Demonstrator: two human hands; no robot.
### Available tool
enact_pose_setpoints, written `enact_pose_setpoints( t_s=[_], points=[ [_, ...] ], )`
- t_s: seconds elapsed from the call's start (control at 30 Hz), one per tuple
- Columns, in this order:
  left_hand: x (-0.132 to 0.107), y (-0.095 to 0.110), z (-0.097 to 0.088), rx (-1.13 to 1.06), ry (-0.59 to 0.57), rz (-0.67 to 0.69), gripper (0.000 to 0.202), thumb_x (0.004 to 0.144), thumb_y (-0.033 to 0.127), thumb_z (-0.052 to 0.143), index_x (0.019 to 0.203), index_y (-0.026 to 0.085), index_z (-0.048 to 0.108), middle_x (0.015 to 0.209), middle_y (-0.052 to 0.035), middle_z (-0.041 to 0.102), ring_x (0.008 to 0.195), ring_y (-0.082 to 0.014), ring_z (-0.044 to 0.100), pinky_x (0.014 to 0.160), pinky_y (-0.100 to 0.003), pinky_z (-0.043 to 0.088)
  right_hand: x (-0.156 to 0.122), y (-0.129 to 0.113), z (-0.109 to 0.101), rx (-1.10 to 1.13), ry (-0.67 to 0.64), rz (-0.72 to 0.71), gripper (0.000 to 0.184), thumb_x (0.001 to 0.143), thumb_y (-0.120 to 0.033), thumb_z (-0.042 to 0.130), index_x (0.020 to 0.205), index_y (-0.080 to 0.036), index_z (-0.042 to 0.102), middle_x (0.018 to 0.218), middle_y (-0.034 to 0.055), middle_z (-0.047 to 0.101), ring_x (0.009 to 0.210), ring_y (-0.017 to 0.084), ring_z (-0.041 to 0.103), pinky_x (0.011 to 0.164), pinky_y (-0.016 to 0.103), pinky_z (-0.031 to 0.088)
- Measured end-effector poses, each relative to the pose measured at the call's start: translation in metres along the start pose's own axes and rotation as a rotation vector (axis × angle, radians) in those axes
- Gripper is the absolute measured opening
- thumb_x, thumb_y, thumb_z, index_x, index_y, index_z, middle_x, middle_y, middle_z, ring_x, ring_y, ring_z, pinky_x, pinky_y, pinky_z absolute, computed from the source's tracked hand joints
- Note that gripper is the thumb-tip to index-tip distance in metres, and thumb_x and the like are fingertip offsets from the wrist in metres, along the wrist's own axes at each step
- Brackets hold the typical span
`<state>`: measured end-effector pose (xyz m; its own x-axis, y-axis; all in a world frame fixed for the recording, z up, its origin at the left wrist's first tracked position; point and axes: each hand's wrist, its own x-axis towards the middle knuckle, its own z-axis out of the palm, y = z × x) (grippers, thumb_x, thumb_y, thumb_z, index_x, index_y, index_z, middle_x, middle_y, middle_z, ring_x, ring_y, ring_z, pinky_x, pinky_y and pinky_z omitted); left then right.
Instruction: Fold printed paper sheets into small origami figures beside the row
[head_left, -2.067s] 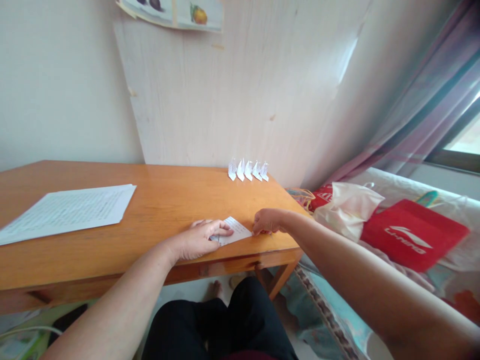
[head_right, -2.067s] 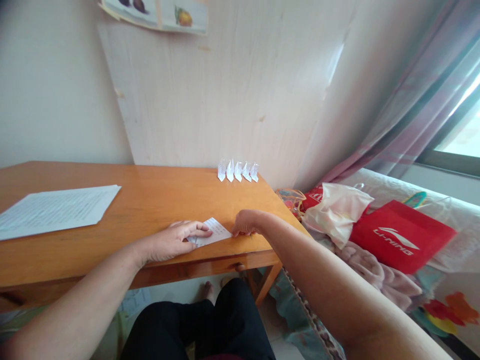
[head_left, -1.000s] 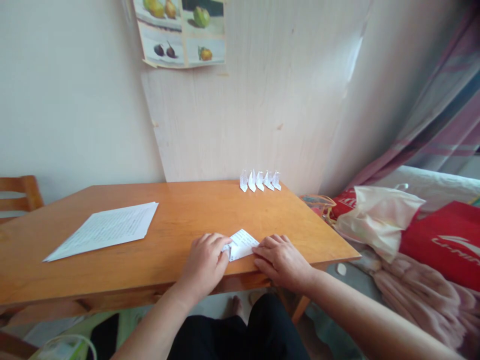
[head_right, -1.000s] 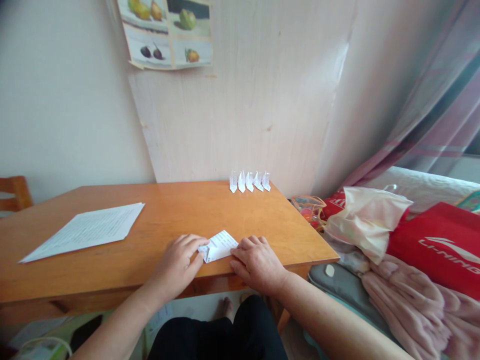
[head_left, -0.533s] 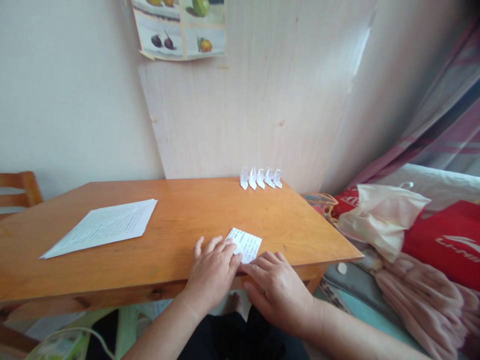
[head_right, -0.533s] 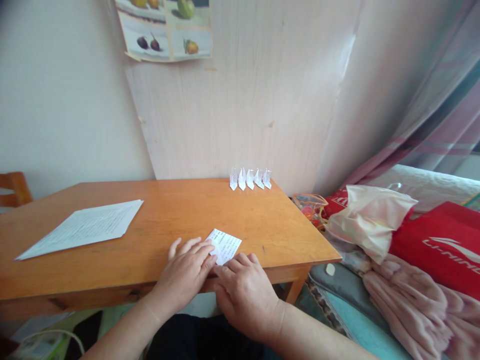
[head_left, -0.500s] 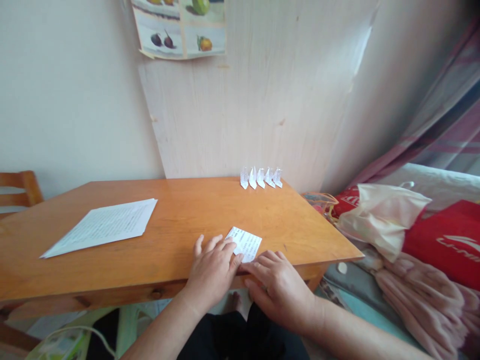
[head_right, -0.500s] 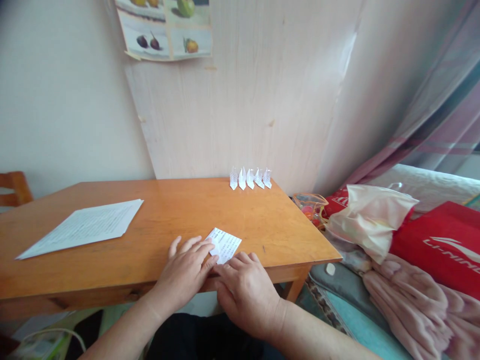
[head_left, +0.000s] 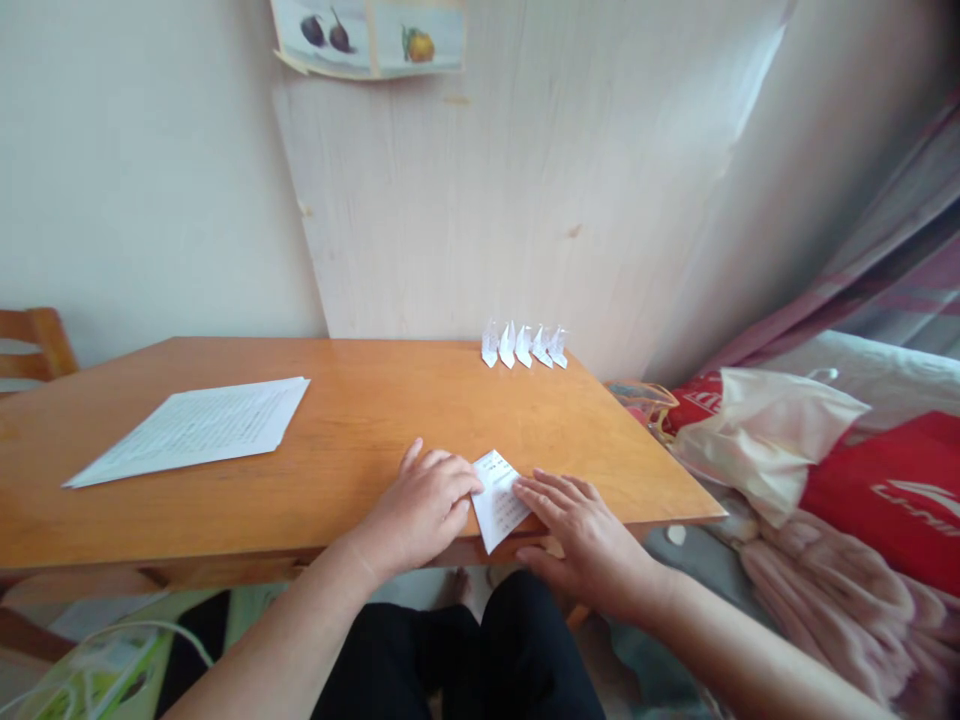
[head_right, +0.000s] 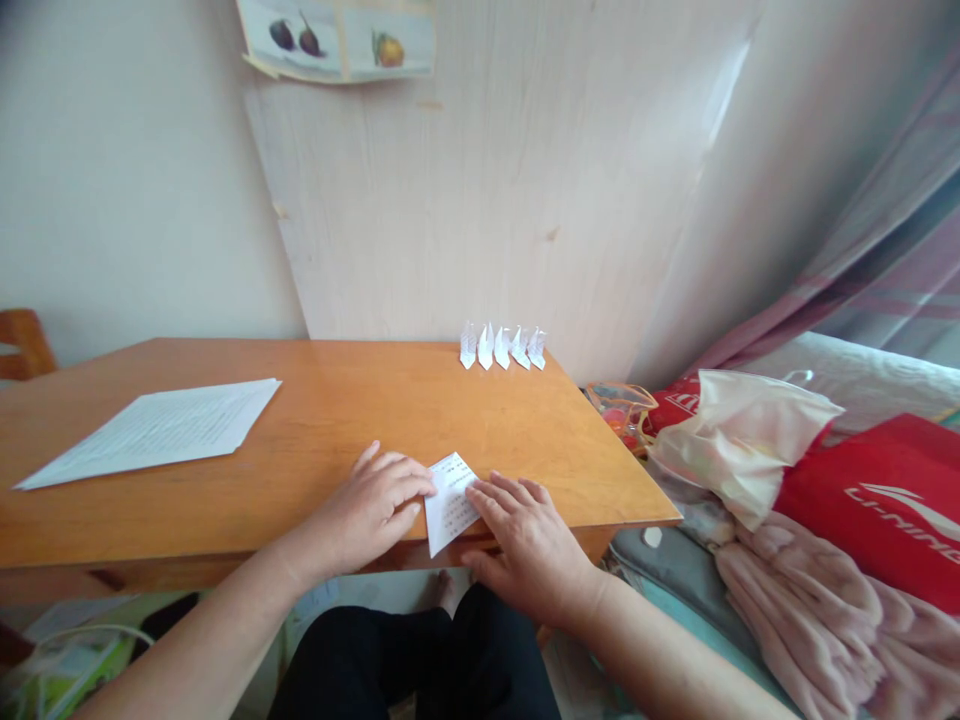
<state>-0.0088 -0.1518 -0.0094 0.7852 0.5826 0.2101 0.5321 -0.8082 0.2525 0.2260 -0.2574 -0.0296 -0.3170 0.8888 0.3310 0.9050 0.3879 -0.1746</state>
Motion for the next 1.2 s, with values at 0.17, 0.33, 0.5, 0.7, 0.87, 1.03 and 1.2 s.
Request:
enact_pose_setpoints(
  t_s=[0.17, 0.33, 0.5, 0.7, 0.87, 1.03, 1.2],
  points=[
    [-0.001, -0.001, 0.008, -0.010, -0.011, -0.046, 0.036, 0.101, 0.034, 0.040, 0.131, 0.035, 0.060, 0.142, 0.0010, 0.059, 0.140, -0.0296, 0.039, 0.117, -0.069, -0.001, -0.007, -0.019, 0.011, -0.065, 0.055, 0.032, 0.049, 0.089, -0.024, 0.061, 0.137, -0.022, 0.056, 0.138, 0.0107, 0.061, 0.122, 0.030, 0.055, 0.100, 0.049, 0.042],
    [0.010, -0.025, 0.014, 0.006, -0.081, -0.019, 0.043, 0.102, 0.033, 0.039, 0.142, 0.042, 0.050, 0.156, 0.0060, 0.044, 0.148, -0.0312, 0.024, 0.116, -0.069, -0.005, 0.001, -0.021, 0.005, 0.031, 0.028, 0.031, 0.045, 0.090, -0.028, 0.063, 0.134, -0.023, 0.057, 0.125, 0.0087, 0.068, 0.109, 0.028, 0.059, 0.094, 0.046, 0.044],
    [0.016, -0.027, 0.007, 0.012, 0.015, 0.027, 0.034, 0.098, 0.033, 0.048, 0.129, 0.036, 0.063, 0.136, 0.0013, 0.063, 0.131, -0.0262, 0.046, 0.118, -0.058, 0.011, 0.010, -0.005, -0.006, 0.063, 0.032, 0.030, 0.051, 0.086, -0.030, 0.067, 0.135, -0.021, 0.056, 0.128, 0.0118, 0.065, 0.116, 0.029, 0.057, 0.096, 0.047, 0.044],
    [0.011, -0.021, 0.000, -0.036, 0.058, 0.067, 0.023, 0.095, 0.031, 0.055, 0.110, 0.032, 0.072, 0.111, -0.0008, 0.071, 0.113, -0.0238, 0.055, 0.112, -0.048, 0.028, 0.011, 0.005, -0.007, 0.049, -0.007, -0.028, 0.058, 0.086, -0.038, 0.069, 0.139, -0.021, 0.053, 0.137, 0.0144, 0.061, 0.129, 0.031, 0.051, 0.104, 0.049, 0.040],
    [0.004, -0.023, 0.001, -0.077, 0.055, 0.071, 0.024, 0.095, 0.029, 0.055, 0.111, 0.034, 0.072, 0.112, 0.0007, 0.072, 0.116, -0.0234, 0.053, 0.114, -0.049, 0.023, 0.011, -0.006, -0.006, 0.023, -0.023, -0.054, 0.040, 0.092, -0.028, 0.062, 0.131, -0.022, 0.060, 0.126, 0.0114, 0.067, 0.116, 0.028, 0.058, 0.099, 0.045, 0.041],
    [0.000, -0.027, 0.003, -0.126, 0.034, 0.050, 0.028, 0.096, 0.026, 0.051, 0.111, 0.035, 0.072, 0.115, 0.0021, 0.072, 0.124, -0.0228, 0.051, 0.115, -0.048, 0.022, 0.015, -0.012, -0.009, 0.040, -0.028, -0.062, 0.025, 0.094, -0.028, 0.061, 0.117, -0.024, 0.069, 0.116, 0.0072, 0.071, 0.105, 0.026, 0.060, 0.094, 0.042, 0.041],
    [-0.001, -0.033, -0.001, -0.182, -0.040, 0.021, 0.034, 0.094, 0.020, 0.049, 0.111, 0.038, 0.072, 0.126, 0.0061, 0.070, 0.136, -0.0241, 0.043, 0.118, -0.052, 0.014, 0.021, -0.007, -0.012, 0.081, -0.030, -0.075, 0.020, 0.097, -0.029, 0.057, 0.110, -0.026, 0.071, 0.109, 0.0061, 0.071, 0.099, 0.023, 0.061, 0.090, 0.040, 0.041]
  ],
)
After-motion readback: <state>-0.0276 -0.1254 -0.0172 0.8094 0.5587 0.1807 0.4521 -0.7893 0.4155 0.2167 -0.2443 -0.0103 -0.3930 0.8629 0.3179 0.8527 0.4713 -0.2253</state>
